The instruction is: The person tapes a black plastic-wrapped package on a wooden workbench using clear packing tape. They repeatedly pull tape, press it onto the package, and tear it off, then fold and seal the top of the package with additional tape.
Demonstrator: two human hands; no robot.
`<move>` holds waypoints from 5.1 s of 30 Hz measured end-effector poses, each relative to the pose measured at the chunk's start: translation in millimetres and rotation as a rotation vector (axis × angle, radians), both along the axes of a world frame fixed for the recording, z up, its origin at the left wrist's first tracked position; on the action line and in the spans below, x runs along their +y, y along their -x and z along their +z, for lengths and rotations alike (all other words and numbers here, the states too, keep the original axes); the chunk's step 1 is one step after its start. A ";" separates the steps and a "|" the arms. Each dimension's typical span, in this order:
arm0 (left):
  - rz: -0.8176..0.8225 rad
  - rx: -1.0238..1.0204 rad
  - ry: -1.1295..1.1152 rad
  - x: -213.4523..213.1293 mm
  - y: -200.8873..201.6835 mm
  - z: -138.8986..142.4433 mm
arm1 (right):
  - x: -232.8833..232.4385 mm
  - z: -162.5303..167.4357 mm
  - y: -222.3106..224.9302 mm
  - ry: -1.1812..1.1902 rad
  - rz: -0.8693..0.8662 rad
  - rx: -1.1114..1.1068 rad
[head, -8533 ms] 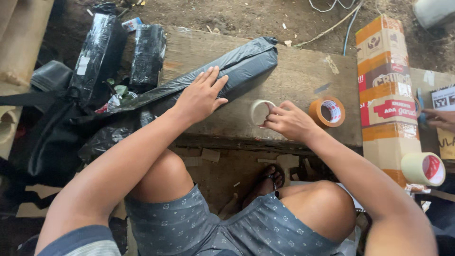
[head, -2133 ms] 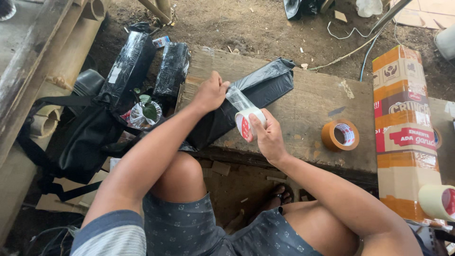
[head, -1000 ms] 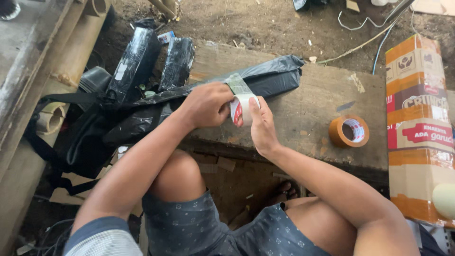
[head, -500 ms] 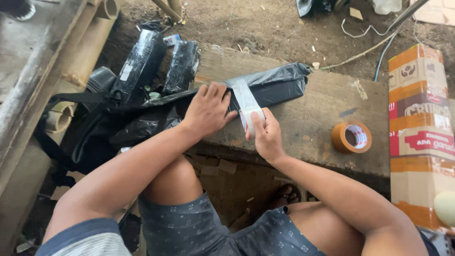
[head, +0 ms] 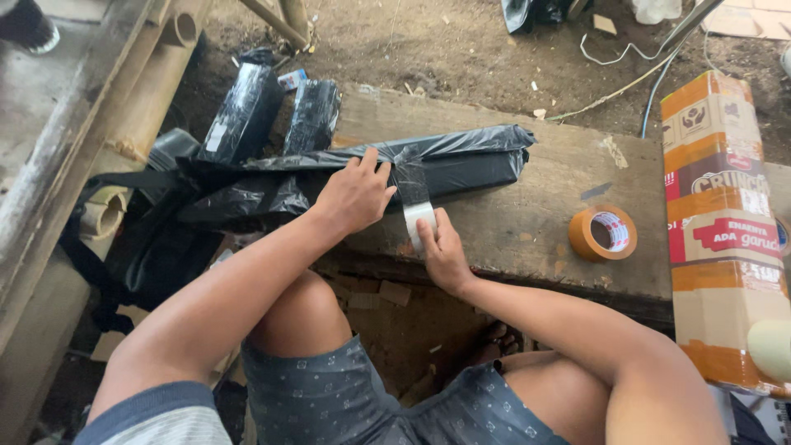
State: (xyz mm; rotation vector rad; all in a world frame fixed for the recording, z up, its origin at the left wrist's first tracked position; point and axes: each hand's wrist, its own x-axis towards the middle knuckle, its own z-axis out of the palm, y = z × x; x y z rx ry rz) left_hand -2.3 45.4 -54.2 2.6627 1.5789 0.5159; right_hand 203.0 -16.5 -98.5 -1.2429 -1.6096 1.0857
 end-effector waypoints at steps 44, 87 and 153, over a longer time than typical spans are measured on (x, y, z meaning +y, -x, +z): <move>-0.254 -0.779 0.795 -36.7 -17.9 2.0 | 16.4 15.6 -28.2 0.686 0.445 0.510; -0.027 -0.766 1.109 -21.1 -20.2 -3.5 | 100.9 27.2 -184.7 -0.175 -0.143 -1.146; -0.189 -0.983 0.793 -12.2 -20.3 -31.6 | 84.5 45.2 -114.9 0.220 0.429 -1.203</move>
